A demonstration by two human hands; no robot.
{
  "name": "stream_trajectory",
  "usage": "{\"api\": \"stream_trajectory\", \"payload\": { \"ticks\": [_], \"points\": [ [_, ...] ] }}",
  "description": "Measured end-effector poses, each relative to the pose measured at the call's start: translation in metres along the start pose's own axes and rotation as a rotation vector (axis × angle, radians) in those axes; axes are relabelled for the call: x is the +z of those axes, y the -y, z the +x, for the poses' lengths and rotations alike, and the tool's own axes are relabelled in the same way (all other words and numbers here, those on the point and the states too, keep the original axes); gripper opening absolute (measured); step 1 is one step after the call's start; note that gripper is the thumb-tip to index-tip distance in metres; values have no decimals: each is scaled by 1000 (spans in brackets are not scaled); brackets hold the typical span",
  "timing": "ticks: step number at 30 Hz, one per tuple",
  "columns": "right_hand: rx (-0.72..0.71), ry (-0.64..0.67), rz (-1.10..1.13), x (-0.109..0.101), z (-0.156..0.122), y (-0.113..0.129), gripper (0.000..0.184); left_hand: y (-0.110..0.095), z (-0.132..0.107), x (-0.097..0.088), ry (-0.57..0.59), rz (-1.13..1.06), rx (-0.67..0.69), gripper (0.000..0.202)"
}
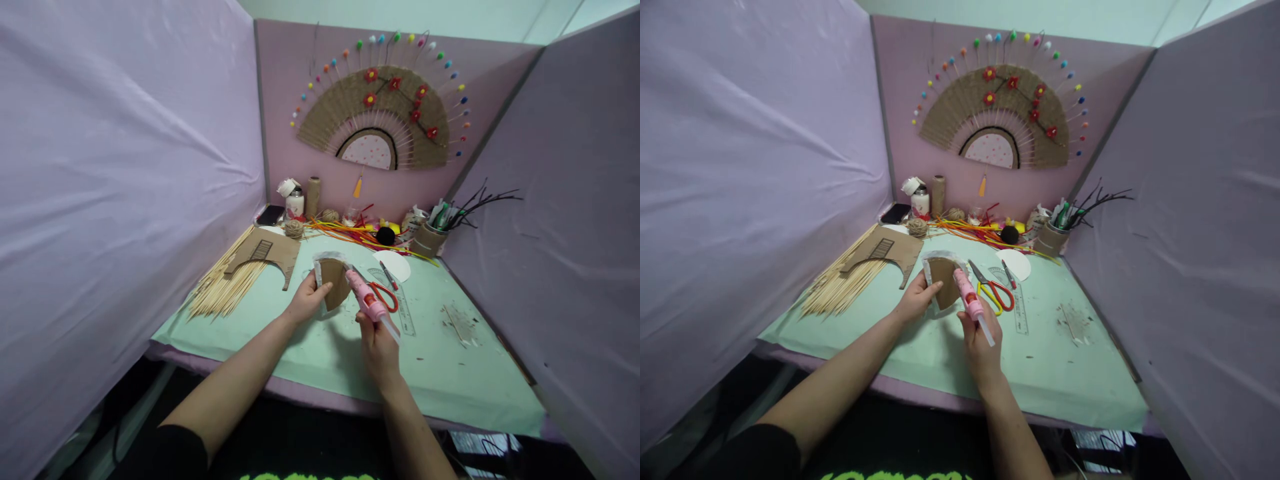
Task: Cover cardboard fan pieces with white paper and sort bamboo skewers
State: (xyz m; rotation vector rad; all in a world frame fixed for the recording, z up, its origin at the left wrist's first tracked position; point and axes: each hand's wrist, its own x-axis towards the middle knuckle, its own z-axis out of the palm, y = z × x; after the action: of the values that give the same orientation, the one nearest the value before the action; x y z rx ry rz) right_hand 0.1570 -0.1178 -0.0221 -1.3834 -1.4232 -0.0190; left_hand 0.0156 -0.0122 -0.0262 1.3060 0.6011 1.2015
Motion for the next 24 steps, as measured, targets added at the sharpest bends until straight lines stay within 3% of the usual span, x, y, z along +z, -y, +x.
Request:
{"api": "stream_trajectory", "payload": {
  "ticks": [8, 12, 14, 19, 24],
  "points": [
    [23, 21, 20, -2, 0, 0, 44, 4, 2, -3, -8, -48, -17, 42],
    [44, 39, -52, -16, 7, -14, 40, 3, 4, -2, -59, -139, -15, 46],
    [91, 62, -187, -33, 16, -31, 40, -1, 4, 0, -73, -226, -59, 50],
    [361, 228, -805, -84, 42, -87, 44, -14, 1, 4, -20, -392, -160, 56],
    [460, 454, -1064, -105, 43, -122, 46, -19, -2, -1, 93, -456, -247, 53]
  ]
}}
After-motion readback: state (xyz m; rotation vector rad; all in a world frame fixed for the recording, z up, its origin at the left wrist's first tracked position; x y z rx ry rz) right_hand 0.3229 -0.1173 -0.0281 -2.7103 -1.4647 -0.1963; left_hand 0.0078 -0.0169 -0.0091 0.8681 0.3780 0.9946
